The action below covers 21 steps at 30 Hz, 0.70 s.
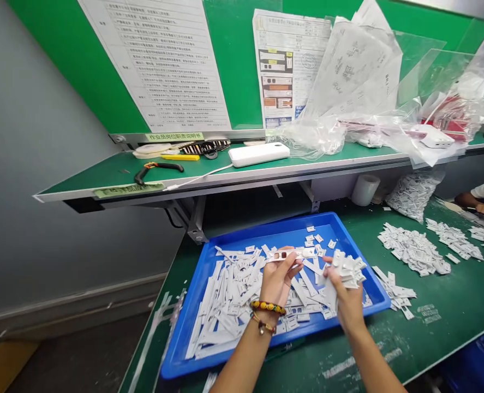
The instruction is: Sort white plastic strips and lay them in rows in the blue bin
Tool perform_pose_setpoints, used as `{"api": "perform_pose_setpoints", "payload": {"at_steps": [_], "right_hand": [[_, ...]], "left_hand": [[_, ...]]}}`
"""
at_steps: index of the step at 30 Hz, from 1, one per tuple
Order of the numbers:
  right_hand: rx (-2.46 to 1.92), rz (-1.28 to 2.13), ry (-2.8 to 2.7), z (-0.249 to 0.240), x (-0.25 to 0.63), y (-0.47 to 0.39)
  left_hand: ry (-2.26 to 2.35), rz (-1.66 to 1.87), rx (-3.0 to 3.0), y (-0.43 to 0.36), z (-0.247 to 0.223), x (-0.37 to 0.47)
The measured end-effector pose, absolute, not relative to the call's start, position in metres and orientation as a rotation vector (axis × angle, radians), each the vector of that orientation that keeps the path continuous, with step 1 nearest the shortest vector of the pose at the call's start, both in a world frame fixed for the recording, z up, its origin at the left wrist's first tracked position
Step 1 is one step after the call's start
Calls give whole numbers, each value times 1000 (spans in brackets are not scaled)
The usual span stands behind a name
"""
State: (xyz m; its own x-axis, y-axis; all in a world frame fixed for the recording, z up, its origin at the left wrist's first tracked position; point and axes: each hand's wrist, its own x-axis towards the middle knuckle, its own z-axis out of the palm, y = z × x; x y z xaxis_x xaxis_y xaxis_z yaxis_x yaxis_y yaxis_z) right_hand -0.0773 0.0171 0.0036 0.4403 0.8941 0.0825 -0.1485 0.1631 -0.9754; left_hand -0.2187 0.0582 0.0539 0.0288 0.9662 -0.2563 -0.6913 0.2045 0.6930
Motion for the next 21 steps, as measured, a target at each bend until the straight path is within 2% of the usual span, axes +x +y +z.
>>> {"api": "perform_pose_setpoints", "payload": {"at_steps": [4, 11, 15, 18, 21], "right_hand": [[-980, 909, -871, 19, -93, 17], [-946, 942, -841, 27, -82, 11], [-954, 881, -897, 33, -77, 9], [-979, 834, -1013, 37, -76, 11], [-1049, 740, -1152, 32, -76, 9]], "left_hand": [[760, 1352, 458, 33, 62, -203], [801, 1362, 760, 13, 65, -219], [1086, 1424, 1207, 10, 85, -252], [1246, 1171, 1632, 14, 101, -255], [1055, 888, 1802, 14, 106, -239]]}}
